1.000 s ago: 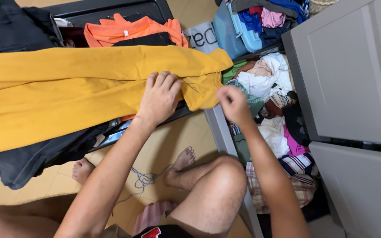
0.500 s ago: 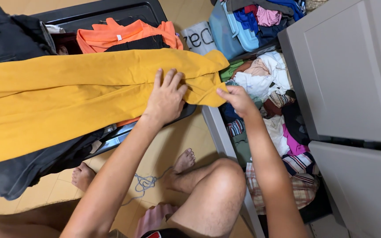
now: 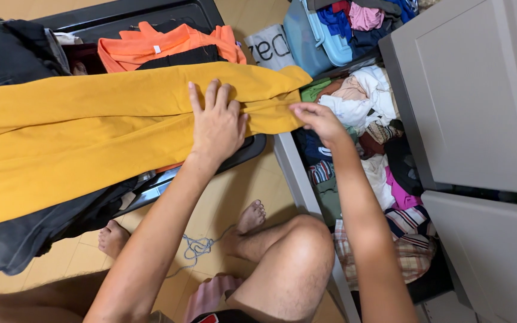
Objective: Organizing and folding various items of clothing from a drawer into a storage bin.
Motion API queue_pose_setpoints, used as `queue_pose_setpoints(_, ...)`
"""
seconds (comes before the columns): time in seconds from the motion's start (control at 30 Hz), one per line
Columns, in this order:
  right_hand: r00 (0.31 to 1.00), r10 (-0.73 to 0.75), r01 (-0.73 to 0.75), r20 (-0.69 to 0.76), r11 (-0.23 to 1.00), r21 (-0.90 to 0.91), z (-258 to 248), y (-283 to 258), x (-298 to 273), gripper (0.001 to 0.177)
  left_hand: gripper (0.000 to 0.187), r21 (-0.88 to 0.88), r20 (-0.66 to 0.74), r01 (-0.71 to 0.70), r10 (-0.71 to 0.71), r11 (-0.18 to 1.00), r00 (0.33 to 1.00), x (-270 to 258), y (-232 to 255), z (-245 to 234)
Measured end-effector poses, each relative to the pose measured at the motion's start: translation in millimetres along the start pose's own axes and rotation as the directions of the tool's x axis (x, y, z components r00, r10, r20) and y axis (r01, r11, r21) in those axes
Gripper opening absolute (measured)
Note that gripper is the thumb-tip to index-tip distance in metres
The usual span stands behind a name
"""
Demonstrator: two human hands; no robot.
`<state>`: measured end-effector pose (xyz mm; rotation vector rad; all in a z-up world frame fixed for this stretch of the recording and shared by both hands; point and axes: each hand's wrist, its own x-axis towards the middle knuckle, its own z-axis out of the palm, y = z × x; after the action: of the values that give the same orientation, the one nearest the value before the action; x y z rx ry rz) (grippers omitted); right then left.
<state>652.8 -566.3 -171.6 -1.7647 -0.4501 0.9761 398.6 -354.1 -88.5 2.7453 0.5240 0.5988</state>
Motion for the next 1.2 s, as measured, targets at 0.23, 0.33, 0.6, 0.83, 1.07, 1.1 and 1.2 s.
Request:
queue_pose_setpoints(0.23, 0.866, 0.015, 0.007, -0.501, 0.999, 0.043, 35.4, -61.6, 12.7, 0.031, 0.025, 0.095, 0.0, -0.019, 0.02, 0.995, 1.0, 3.1, 3.0, 12.6)
queue_pose_setpoints(0.33, 0.883, -0.051, 0.057, -0.466, 0.998, -0.001, 20.3, -39.4, 35.1, 0.032, 0.024, 0.11, -0.012, -0.026, 0.028, 0.994, 1.0, -0.3, 3.0, 15.4)
queue_pose_setpoints(0.6, 0.845, -0.184, 0.232, -0.502, 0.972, 0.034, 26.2, -7.0, 32.7, 0.035, 0.024, 0.059, -0.026, -0.03, 0.032, 0.998, 0.999, 1.1, 1.7, 13.9)
queue_pose_setpoints(0.83, 0.766, -0.309, 0.273, -0.563, 0.95, -0.15, 34.8, 13.9, 58.0, 0.031, 0.022, 0.088, -0.017, -0.036, 0.038, 0.996, 0.999, -5.2, 1.1, 18.2)
queue_pose_setpoints(1.07, 0.75, 0.005, 0.223, -0.661, 0.94, 0.259, 12.2, -20.3, 45.0, 0.026, 0.024, 0.025, -0.033, -0.032, 0.033, 0.999, 0.999, -1.9, 6.4, 10.1)
queue_pose_setpoints(1.1, 0.823, 0.163, 0.102, -0.543, 0.9, 0.425, 14.9, -27.9, 40.2, 0.038, 0.024, -0.005, -0.031, -0.033, 0.033, 0.999, 0.999, 1.1, 8.4, 5.5)
queue_pose_setpoints(1.2, 0.915, 0.296, -0.095, -0.276, 0.82, 0.565, 20.1, -44.6, 26.3, 0.061, 0.031, -0.073, -0.029, -0.039, 0.037, 0.997, 0.999, 3.5, 18.1, -0.5)
